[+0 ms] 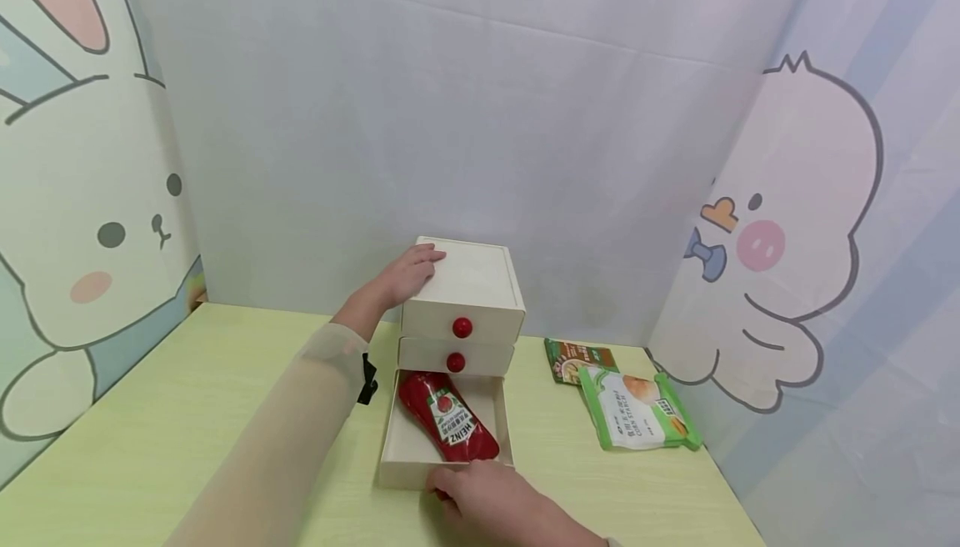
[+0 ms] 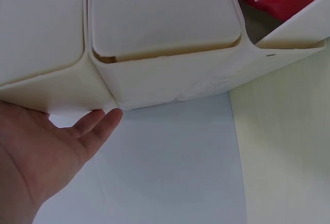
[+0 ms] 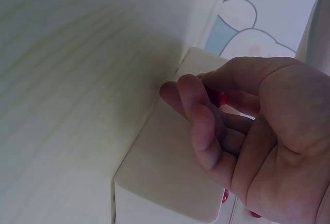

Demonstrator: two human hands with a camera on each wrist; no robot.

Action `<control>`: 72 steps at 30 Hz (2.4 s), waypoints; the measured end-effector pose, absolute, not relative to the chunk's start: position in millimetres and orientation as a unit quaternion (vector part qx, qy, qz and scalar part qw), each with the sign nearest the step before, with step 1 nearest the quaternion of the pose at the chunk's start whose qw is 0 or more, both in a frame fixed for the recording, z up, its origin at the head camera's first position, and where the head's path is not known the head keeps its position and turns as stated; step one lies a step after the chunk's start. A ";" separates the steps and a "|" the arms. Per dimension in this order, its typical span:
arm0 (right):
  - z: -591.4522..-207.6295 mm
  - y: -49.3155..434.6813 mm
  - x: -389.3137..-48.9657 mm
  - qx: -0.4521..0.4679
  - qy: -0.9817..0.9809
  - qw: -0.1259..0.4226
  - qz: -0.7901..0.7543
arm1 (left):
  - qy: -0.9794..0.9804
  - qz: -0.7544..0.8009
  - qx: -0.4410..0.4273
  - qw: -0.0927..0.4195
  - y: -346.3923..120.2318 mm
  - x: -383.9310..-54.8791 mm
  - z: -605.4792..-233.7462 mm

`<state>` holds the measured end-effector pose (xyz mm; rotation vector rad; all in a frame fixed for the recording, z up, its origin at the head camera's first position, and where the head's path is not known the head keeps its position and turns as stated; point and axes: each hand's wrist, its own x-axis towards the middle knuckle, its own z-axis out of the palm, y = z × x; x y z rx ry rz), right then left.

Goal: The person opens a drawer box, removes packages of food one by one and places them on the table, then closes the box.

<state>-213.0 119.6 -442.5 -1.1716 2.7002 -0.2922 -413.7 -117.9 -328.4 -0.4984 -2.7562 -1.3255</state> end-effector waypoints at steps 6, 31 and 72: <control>-439.6 120.6 -210.2 -0.385 0.910 0.118 -0.102 | -0.890 -0.427 -0.160 0.021 -118.2 -415.2 -330.1; -439.8 125.6 -201.5 -0.413 0.892 0.152 -0.104 | -0.889 -0.429 -0.157 0.016 -117.3 -413.6 -329.2; -416.4 128.0 -213.2 -0.435 0.870 0.122 -0.197 | -0.885 -0.436 -0.163 0.022 -122.4 -416.3 -331.7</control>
